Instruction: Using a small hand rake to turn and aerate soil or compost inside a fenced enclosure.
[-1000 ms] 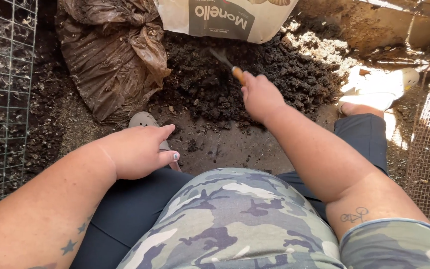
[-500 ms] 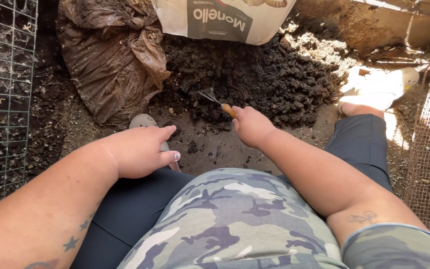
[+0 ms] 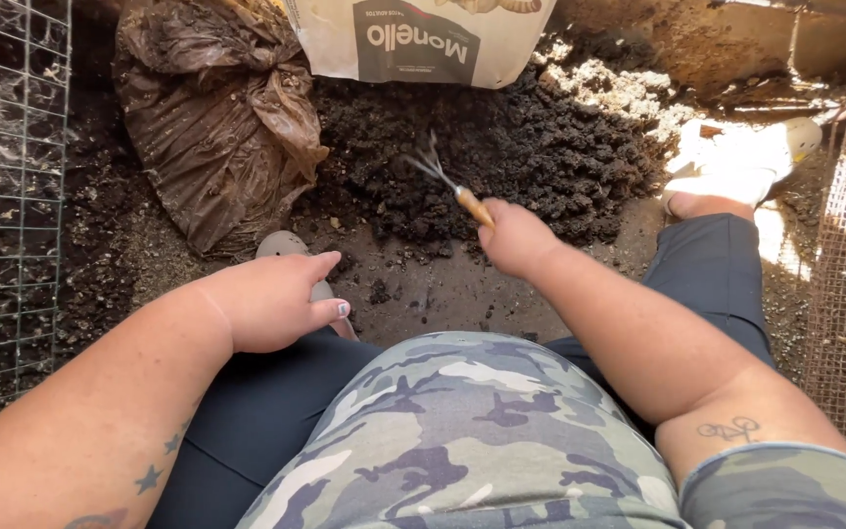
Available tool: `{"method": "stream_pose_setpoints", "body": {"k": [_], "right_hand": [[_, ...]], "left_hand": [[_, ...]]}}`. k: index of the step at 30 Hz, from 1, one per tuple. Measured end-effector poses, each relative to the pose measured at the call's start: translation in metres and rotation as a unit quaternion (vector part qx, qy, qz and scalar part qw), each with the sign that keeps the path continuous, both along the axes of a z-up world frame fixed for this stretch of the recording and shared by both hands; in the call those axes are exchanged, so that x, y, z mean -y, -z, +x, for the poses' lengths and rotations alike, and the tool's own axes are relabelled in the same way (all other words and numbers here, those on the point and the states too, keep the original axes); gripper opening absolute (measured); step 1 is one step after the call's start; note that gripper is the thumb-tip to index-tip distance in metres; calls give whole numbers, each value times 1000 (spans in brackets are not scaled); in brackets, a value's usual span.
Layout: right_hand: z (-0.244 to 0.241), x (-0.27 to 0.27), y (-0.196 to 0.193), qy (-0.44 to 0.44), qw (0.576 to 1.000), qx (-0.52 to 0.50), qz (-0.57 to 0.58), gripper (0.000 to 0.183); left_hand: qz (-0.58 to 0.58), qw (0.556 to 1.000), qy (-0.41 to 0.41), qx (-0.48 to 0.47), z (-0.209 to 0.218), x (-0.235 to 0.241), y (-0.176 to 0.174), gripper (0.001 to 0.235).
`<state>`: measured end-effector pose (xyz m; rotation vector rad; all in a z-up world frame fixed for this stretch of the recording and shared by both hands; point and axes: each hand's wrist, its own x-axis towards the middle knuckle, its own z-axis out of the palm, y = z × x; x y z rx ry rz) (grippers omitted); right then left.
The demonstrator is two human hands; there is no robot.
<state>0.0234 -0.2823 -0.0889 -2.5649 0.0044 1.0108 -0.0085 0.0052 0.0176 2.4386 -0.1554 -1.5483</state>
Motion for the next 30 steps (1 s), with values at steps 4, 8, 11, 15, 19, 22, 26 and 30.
{"method": "stream_pose_setpoints", "body": {"k": [4, 8, 11, 15, 19, 22, 26, 30], "right_hand": [[49, -8, 6, -19, 998, 58, -5, 52], [88, 3, 71, 1, 996, 84, -29, 59], [68, 0, 66, 14, 998, 59, -18, 59], [28, -4, 36, 55, 998, -17, 1, 63], [3, 1, 26, 79, 995, -41, 34, 60], [-6, 8, 22, 85, 993, -47, 61, 59], [-12, 8, 0, 61, 996, -31, 58, 60], [-16, 38, 60, 83, 996, -14, 33, 54]], "left_hand": [[6, 1000, -6, -1, 3, 0, 5, 73], [6, 1000, -13, 2, 3, -2, 9, 72], [8, 1000, -17, -10, 7, -5, 10, 72], [7, 1000, -21, -20, 15, -7, 6, 72], [-4, 1000, -20, -14, 17, -6, 7, 74], [-16, 1000, -17, -12, 14, -2, 5, 73], [-13, 1000, -11, 1, 10, -1, 5, 73], [7, 1000, -1, 13, 10, 1, 1, 73]]}}
